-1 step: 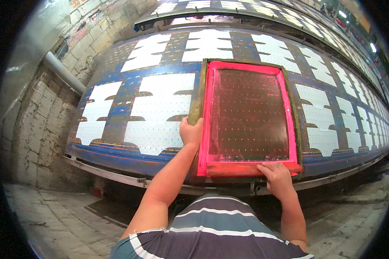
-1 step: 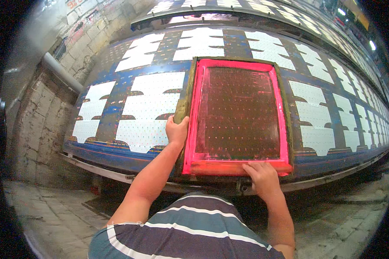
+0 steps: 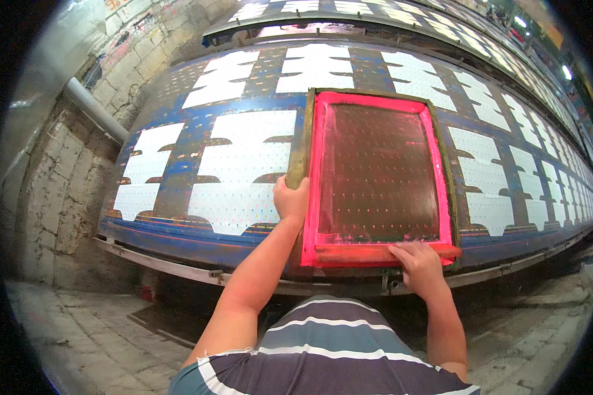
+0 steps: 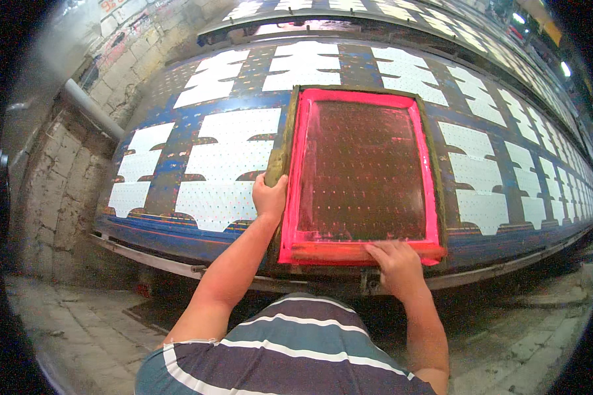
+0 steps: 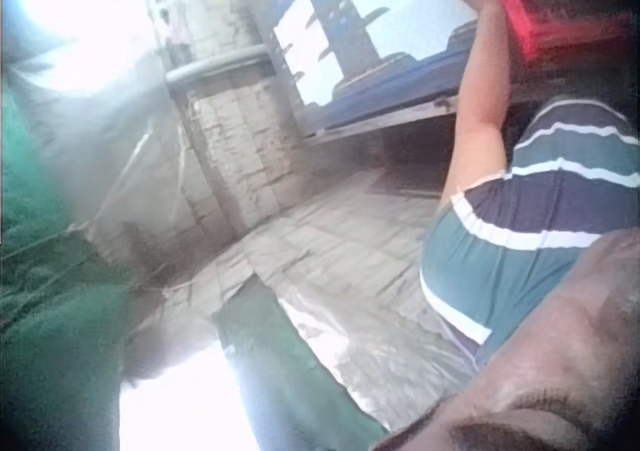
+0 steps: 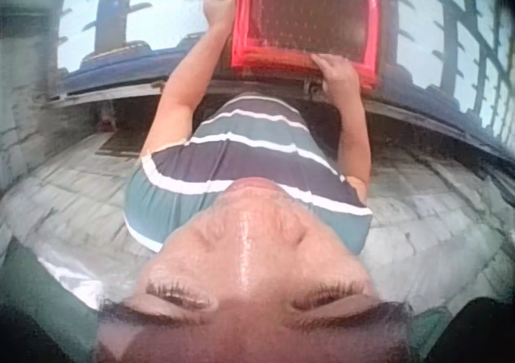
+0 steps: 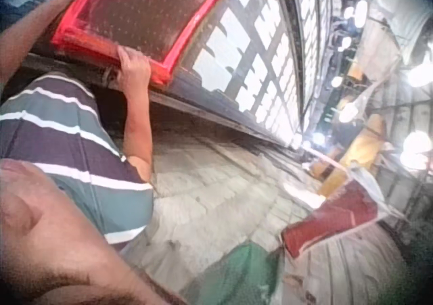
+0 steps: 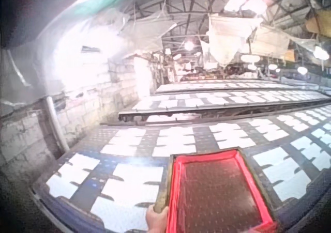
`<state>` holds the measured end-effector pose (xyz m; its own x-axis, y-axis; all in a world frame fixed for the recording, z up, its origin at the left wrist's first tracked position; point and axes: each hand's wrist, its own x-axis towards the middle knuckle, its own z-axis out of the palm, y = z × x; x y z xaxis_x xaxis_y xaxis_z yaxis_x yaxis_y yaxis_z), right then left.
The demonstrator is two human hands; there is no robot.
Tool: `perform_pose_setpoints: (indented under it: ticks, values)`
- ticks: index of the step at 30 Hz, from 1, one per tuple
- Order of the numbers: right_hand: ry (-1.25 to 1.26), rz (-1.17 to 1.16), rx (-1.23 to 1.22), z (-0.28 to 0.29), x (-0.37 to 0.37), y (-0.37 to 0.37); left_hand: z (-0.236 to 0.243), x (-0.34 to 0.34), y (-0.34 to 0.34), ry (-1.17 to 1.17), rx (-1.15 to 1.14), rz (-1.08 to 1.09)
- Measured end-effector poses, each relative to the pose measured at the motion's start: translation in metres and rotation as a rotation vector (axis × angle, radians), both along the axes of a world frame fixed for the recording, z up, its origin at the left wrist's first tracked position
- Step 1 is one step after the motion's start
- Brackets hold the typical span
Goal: The person uses a pink-framed screen and a squeegee to apply ink onto a flat surface with a repeating pattern. They repeatedly position the screen, pull the squeegee across the mesh, and lift the screen to continue the process.
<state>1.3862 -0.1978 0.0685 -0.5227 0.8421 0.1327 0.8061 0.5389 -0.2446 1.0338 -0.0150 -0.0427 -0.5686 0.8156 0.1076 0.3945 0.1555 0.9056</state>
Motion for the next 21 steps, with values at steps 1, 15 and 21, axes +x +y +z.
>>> perform_pose_setpoints:
  ticks: [1,15,21]
  values:
    - [0.017,-0.02,0.029,0.0,-0.009,0.015,0.004,0.001,0.007,-0.022,0.053,-0.043]
    - [-0.094,-0.112,-0.081,-0.012,-0.022,-0.001,-0.001,0.001,0.011,0.068,0.077,-0.077]
    - [-0.08,-0.057,0.123,-0.035,-0.016,0.032,0.001,0.003,0.01,0.064,0.115,-0.053]
